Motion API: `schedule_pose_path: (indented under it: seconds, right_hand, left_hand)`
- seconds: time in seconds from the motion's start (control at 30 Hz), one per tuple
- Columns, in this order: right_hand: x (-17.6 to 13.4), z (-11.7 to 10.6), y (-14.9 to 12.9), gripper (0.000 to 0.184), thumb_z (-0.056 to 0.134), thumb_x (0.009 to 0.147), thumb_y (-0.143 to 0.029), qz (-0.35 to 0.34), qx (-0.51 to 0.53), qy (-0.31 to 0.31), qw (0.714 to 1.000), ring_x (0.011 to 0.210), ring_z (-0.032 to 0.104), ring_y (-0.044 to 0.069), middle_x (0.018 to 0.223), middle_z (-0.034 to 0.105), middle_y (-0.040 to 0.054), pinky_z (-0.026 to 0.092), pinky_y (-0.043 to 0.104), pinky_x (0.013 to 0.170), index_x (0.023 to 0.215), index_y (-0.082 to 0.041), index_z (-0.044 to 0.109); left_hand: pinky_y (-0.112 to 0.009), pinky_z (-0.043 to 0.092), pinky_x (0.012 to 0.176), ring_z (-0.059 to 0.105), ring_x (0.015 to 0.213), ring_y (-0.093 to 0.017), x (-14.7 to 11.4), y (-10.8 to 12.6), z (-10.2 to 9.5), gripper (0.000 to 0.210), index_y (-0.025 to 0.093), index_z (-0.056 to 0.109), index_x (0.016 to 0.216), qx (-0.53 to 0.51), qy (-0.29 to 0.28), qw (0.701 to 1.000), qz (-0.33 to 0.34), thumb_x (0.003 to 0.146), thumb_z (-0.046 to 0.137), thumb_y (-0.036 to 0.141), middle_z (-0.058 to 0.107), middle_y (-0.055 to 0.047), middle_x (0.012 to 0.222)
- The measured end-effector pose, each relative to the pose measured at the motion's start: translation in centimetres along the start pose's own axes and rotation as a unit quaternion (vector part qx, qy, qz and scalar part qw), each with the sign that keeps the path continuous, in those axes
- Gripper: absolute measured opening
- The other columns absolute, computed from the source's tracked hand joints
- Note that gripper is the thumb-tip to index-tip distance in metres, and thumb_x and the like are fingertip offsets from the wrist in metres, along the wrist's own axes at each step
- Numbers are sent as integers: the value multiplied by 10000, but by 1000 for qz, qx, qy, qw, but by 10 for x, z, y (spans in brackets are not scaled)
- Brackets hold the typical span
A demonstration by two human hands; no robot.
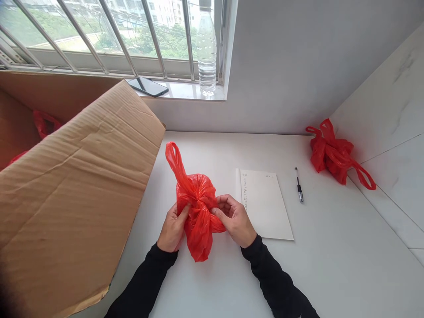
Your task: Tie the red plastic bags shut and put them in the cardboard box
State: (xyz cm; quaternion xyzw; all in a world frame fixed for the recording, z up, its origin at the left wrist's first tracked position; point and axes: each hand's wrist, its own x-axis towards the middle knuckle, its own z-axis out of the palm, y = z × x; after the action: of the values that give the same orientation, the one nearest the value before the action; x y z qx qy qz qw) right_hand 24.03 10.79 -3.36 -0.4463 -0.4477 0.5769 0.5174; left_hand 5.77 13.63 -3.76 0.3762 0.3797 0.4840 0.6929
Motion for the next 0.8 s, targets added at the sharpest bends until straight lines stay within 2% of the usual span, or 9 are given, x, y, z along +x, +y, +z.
schedule_pose_path:
  seconds: [0.1, 0.23, 0.33, 0.43, 0.53, 0.6, 0.7, 0.8]
  right_hand:
    - [0, -4, 3, 232, 698, 888, -418, -10, 10, 44, 999, 891, 648, 184, 975, 687, 35, 543, 313, 811, 1014, -231, 642]
    - [-1, -6, 2, 250, 672, 901, -443, -14, 18, 69, 997, 903, 654, 197, 1024, 685, 43, 554, 323, 800, 1045, -248, 616]
    - [-2, -4, -2, 312, 578, 945, -499, -13, 15, 58, 998, 969, 658, 218, 1138, 662, 56, 560, 370, 857, 1169, -281, 569]
    - [-3, -1, -5, 484, 509, 954, -576, -21, 2, 44, 999, 1134, 601, 241, 1270, 588, 69, 528, 417, 965, 1361, -325, 435]
    - [-6, 3, -4, 693, 680, 863, -543, -23, -35, 26, 999, 1221, 531, 242, 1285, 542, 70, 472, 414, 1049, 1437, -325, 360]
    - [-7, 5, -3, 753, 742, 842, -444, -8, -68, -2, 998, 1135, 584, 228, 1199, 579, 57, 490, 417, 1028, 1460, -320, 329]
    - [-7, 8, -2, 601, 670, 904, -354, -7, -83, -27, 996, 1011, 651, 214, 1126, 641, 49, 537, 415, 960, 1430, -298, 384]
    - [-4, 5, -3, 410, 612, 930, -323, -37, -74, 2, 997, 1121, 619, 232, 1225, 630, 64, 520, 403, 993, 1323, -271, 508]
  left_hand:
    - [-388, 536, 858, 670, 1033, -277, -5, 4, 5, 314, 202, 622, 1107, -6, -43, 999, -17, 859, 647, 394, 717, -81, 1089]
    - [-412, 523, 910, 642, 1083, -304, -10, 4, 9, 535, 200, 625, 1175, 16, -90, 996, -13, 670, 802, 219, 699, -91, 1163]
    - [-420, 500, 970, 607, 1170, -307, -9, -1, 9, 605, 219, 580, 1243, 26, -73, 997, 18, 687, 820, 207, 663, -93, 1251]
    - [-415, 497, 982, 613, 1176, -295, -5, -1, 7, 572, 232, 556, 1253, 23, -38, 998, 47, 738, 805, 236, 666, -82, 1236]
    - [-429, 484, 1013, 604, 1206, -297, -2, 2, 3, 536, 233, 547, 1261, 20, -6, 998, 66, 780, 781, 269, 664, -83, 1247]
    - [-438, 462, 1047, 587, 1239, -298, -2, 4, 1, 515, 231, 544, 1267, 19, 7, 997, 70, 805, 763, 288, 650, -91, 1287]
    - [-451, 451, 1063, 586, 1244, -298, -3, 3, 0, 471, 219, 548, 1261, 22, 8, 998, 63, 836, 732, 304, 646, -104, 1297]
    - [-469, 466, 1048, 607, 1206, -312, -5, 0, 1, 549, 209, 553, 1275, 33, -22, 998, 44, 775, 775, 257, 661, -110, 1267]
